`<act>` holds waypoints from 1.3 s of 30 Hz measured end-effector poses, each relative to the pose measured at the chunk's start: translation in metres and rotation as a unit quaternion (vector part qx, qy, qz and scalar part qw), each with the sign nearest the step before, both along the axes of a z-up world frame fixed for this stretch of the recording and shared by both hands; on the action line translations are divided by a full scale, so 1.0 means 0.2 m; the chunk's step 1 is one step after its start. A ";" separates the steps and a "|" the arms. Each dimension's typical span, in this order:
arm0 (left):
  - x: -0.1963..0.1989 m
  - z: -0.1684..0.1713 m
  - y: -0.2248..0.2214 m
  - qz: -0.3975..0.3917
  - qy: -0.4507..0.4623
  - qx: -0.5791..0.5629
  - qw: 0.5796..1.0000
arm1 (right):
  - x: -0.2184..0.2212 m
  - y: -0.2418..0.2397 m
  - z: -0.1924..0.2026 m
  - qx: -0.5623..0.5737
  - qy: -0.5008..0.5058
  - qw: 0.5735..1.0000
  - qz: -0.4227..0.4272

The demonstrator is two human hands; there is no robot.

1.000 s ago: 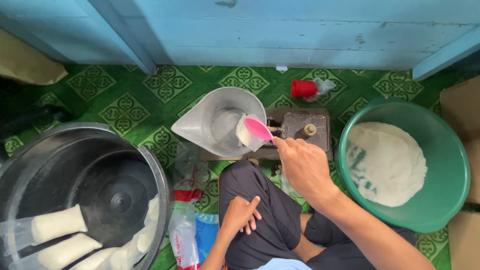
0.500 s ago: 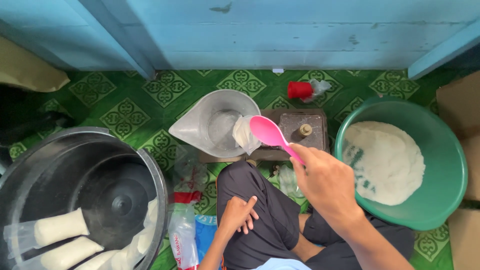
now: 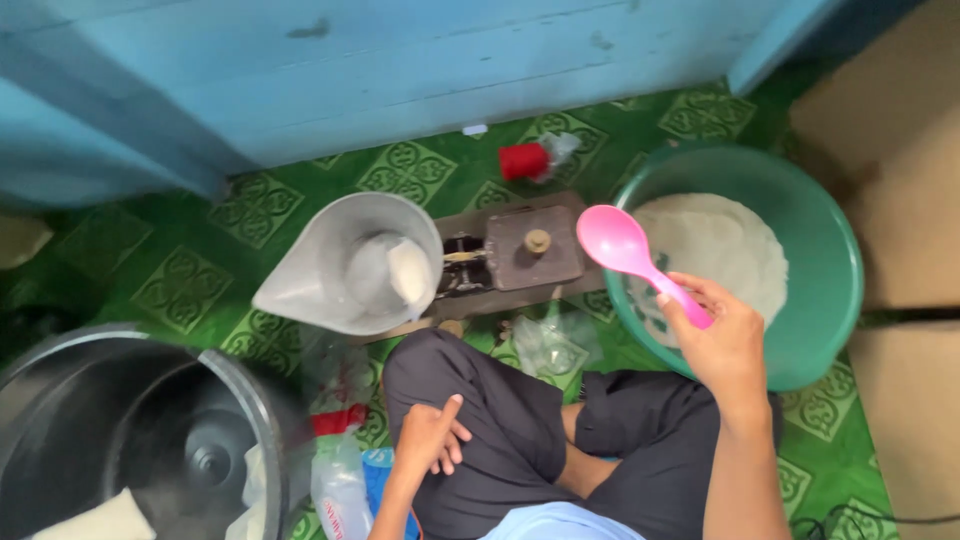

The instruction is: Scooping sugar from a large bowl into small plastic bags using a spoon and a funnel-like stand.

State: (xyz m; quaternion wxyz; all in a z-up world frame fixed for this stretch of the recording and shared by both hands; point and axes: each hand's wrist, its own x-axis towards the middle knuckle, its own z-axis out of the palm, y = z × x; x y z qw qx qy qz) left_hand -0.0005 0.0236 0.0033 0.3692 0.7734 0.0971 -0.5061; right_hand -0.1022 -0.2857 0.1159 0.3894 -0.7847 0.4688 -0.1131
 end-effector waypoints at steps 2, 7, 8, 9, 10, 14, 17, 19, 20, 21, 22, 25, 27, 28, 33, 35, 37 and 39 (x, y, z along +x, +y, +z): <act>0.00 0.04 -0.03 0.004 0.008 0.014 1.000 | -0.11 -0.15 -0.17 -0.012 0.035 0.999 -0.012; 0.01 0.04 -0.07 0.019 0.009 0.042 0.999 | -0.36 -0.50 -0.68 -0.005 0.185 0.983 0.009; 0.00 0.01 -0.07 0.024 0.010 0.050 0.998 | -0.39 -0.55 -0.78 0.031 0.235 0.971 0.009; 0.00 -0.01 -0.07 0.029 0.011 0.058 0.998 | -0.42 -0.59 -0.88 0.067 0.283 0.957 0.009; 0.00 -0.02 -0.07 0.022 0.011 0.059 0.998 | -0.43 -0.61 -0.95 0.070 0.283 0.957 0.002; 0.01 -0.01 -0.11 0.039 0.019 0.097 0.994 | -0.39 -0.67 -1.15 0.135 0.341 0.928 0.061; 0.01 -0.05 -0.11 0.044 0.018 0.113 0.992 | -0.32 -0.70 -1.24 0.175 0.343 0.919 0.082; 0.02 -0.05 -0.12 0.048 0.011 0.109 0.993 | -0.26 -0.71 -1.28 0.202 0.329 0.920 0.075; 0.03 -0.03 -0.15 0.059 0.035 0.142 0.987 | -0.23 -0.71 -1.29 0.215 0.290 0.931 0.060; 0.04 -0.01 -0.17 0.071 0.059 0.176 0.980 | -0.21 -0.71 -1.30 0.227 0.251 0.940 0.046; 0.04 -0.02 -0.18 0.068 0.060 0.177 0.980 | -0.19 -0.73 -1.34 0.229 0.251 0.939 0.043; 0.06 -0.05 -0.18 0.075 0.054 0.207 0.974 | -0.13 -0.79 -1.43 0.193 0.204 0.960 0.000; 0.08 -0.09 -0.17 0.068 0.068 0.235 0.967 | -0.10 -0.81 -1.45 0.187 0.145 0.970 -0.063; 0.08 -0.10 -0.16 0.066 0.068 0.235 0.967 | -0.09 -0.81 -1.46 0.187 0.146 0.969 -0.064; 0.08 -0.13 -0.14 0.081 0.068 0.223 0.969 | -0.10 -0.82 -1.45 0.140 0.115 0.981 -0.066; 0.08 -0.14 -0.14 0.085 0.066 0.221 0.969 | -0.13 -0.81 -1.40 0.115 0.110 0.986 -0.054; 0.08 -0.15 -0.13 0.089 0.065 0.219 0.969 | -0.17 -0.78 -1.32 0.090 0.105 0.990 -0.041; 0.08 -0.15 -0.12 0.076 0.069 0.214 0.971 | -0.22 -0.74 -1.21 0.069 0.083 0.993 -0.052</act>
